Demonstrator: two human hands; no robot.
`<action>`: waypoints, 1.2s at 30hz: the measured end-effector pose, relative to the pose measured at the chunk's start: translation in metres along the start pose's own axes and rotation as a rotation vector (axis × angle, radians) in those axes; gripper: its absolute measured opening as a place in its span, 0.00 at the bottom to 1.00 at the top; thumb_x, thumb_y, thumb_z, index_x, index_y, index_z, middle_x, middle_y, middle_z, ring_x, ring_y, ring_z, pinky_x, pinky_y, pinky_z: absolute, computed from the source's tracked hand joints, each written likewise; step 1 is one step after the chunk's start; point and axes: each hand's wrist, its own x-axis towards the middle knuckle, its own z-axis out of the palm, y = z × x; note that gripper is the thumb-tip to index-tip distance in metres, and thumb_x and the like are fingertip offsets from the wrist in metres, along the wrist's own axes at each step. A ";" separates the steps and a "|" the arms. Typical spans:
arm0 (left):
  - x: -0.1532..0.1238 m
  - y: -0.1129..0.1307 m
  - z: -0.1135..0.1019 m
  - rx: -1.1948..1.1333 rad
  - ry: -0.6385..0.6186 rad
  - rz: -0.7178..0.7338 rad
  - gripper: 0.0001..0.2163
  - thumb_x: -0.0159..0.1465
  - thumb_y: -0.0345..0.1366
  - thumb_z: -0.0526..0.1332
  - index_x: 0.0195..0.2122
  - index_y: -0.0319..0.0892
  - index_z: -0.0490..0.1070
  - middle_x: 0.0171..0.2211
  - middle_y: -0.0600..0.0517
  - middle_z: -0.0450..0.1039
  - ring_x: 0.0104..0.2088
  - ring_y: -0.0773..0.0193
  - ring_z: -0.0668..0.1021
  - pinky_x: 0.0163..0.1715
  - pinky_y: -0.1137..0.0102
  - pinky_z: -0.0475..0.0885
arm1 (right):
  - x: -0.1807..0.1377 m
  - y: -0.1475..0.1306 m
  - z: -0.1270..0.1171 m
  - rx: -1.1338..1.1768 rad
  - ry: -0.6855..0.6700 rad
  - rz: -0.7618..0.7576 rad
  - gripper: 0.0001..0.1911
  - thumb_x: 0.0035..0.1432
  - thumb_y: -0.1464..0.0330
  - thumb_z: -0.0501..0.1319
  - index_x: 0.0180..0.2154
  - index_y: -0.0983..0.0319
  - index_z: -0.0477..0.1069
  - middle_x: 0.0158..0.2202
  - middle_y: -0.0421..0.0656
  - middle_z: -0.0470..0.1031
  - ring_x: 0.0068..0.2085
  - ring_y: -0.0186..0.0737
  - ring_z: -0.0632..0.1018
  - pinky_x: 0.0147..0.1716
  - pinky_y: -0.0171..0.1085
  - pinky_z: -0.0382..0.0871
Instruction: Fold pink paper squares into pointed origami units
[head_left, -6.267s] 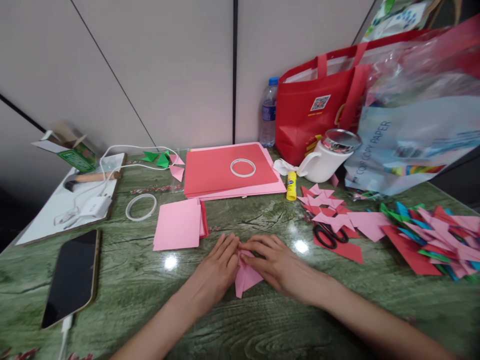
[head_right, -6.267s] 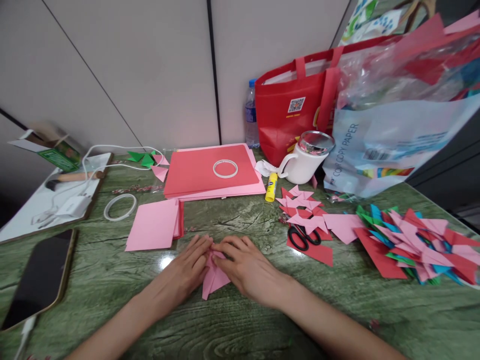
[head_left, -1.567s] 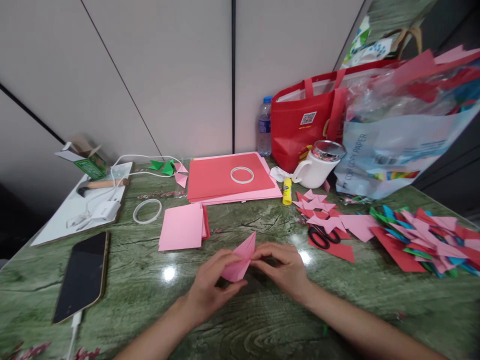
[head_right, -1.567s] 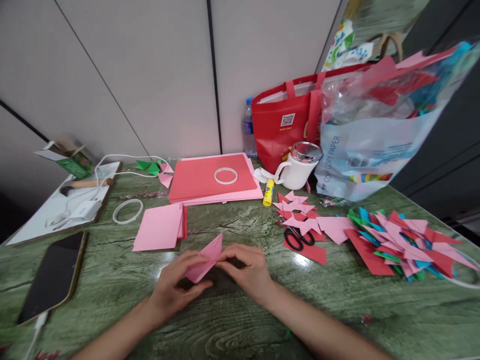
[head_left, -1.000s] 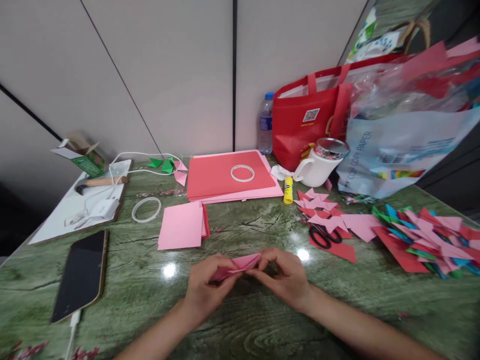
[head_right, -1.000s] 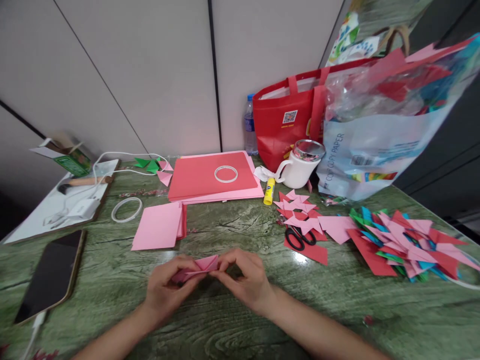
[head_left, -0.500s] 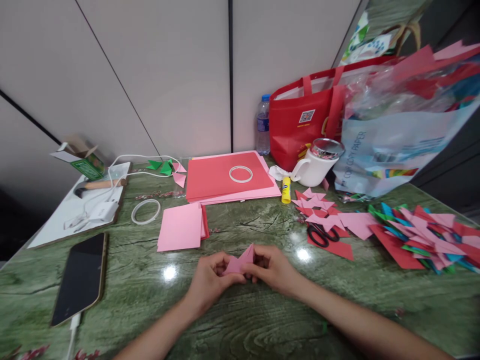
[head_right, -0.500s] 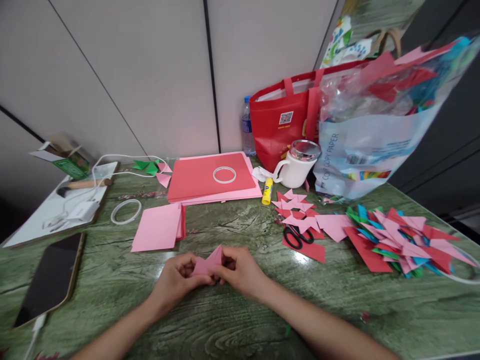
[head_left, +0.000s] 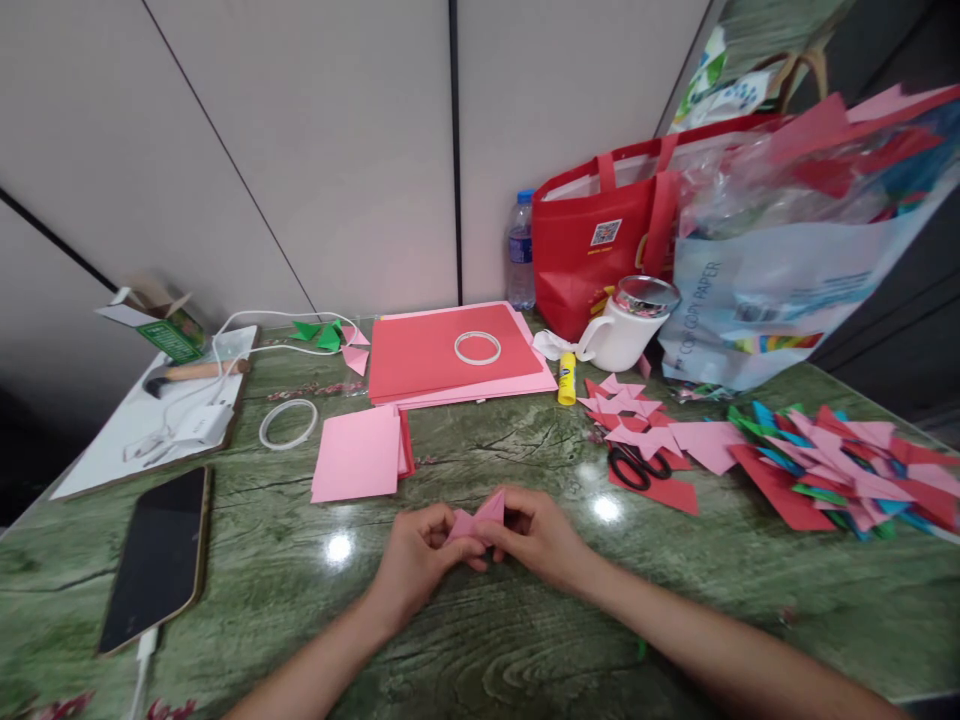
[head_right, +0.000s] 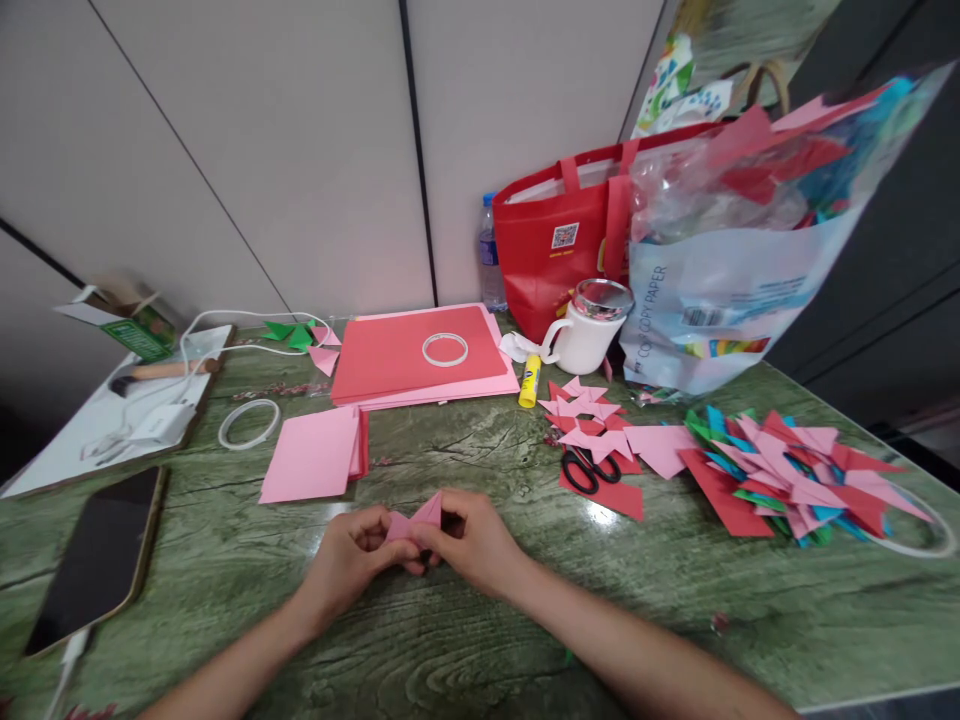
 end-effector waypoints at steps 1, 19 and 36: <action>-0.001 -0.001 0.001 0.028 0.005 0.007 0.11 0.45 0.38 0.69 0.20 0.39 0.68 0.20 0.53 0.76 0.22 0.61 0.78 0.25 0.70 0.72 | 0.000 -0.001 0.000 -0.034 0.021 -0.024 0.12 0.51 0.62 0.62 0.25 0.65 0.70 0.24 0.39 0.70 0.22 0.30 0.70 0.21 0.29 0.64; -0.001 0.009 0.002 0.079 0.048 0.056 0.11 0.47 0.38 0.68 0.26 0.38 0.68 0.19 0.54 0.75 0.21 0.64 0.77 0.26 0.72 0.70 | 0.005 -0.001 -0.009 0.043 -0.063 0.099 0.14 0.42 0.61 0.68 0.27 0.65 0.72 0.22 0.38 0.72 0.23 0.31 0.70 0.23 0.30 0.63; 0.001 0.008 -0.005 -0.184 -0.087 -0.016 0.15 0.49 0.40 0.68 0.32 0.37 0.69 0.33 0.50 0.76 0.33 0.57 0.80 0.39 0.63 0.74 | 0.010 -0.007 -0.020 0.118 -0.109 0.081 0.18 0.45 0.56 0.65 0.23 0.65 0.72 0.21 0.39 0.71 0.24 0.32 0.71 0.26 0.32 0.65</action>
